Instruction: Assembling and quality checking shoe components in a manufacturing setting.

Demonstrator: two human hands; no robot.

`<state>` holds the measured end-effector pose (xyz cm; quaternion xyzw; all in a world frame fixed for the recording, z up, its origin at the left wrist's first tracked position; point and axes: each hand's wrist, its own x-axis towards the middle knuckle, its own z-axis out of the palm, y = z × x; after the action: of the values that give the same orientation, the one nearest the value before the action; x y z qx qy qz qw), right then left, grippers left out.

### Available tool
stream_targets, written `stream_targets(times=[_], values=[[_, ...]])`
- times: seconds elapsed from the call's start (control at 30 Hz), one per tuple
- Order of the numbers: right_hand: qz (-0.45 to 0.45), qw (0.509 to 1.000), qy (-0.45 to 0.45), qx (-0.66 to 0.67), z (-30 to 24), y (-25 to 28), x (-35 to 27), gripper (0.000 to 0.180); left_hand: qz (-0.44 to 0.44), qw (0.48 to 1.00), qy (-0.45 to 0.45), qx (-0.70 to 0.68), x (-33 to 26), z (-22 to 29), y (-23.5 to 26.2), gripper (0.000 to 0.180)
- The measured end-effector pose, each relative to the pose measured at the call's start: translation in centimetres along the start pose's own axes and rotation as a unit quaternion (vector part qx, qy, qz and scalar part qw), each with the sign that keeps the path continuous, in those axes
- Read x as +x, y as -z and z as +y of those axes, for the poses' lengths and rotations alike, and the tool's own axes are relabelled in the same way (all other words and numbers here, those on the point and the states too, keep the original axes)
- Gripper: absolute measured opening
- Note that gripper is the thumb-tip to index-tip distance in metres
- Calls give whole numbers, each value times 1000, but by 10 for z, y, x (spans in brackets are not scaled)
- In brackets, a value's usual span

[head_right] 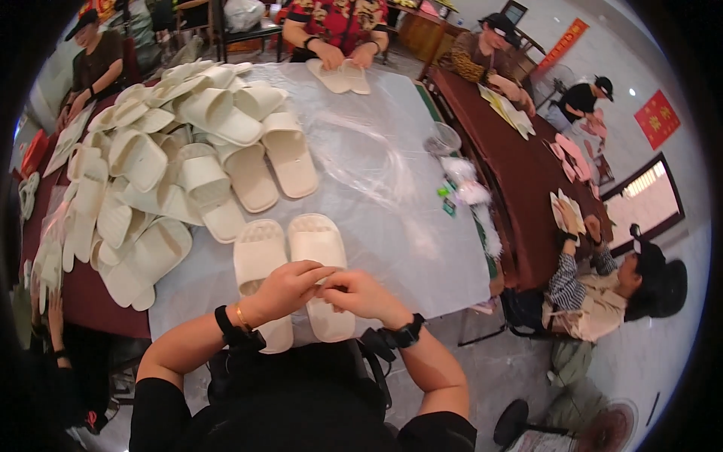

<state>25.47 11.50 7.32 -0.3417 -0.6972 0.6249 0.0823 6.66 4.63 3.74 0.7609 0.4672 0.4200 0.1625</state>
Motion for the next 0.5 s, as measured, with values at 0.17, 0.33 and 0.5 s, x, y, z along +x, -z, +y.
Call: stream_targets(times=[0.17,0.33,0.5], values=[[-34,994,45,91,-6,4,3,17,60,995,32,-71,4,-7,-11,20],[121,985,124,-21,30,31,36,23,46,996,56,-51,1,1,-7,9],[345,821,123,-437,69,63,80,44,42,994,72,-69,5,7,-10,8]])
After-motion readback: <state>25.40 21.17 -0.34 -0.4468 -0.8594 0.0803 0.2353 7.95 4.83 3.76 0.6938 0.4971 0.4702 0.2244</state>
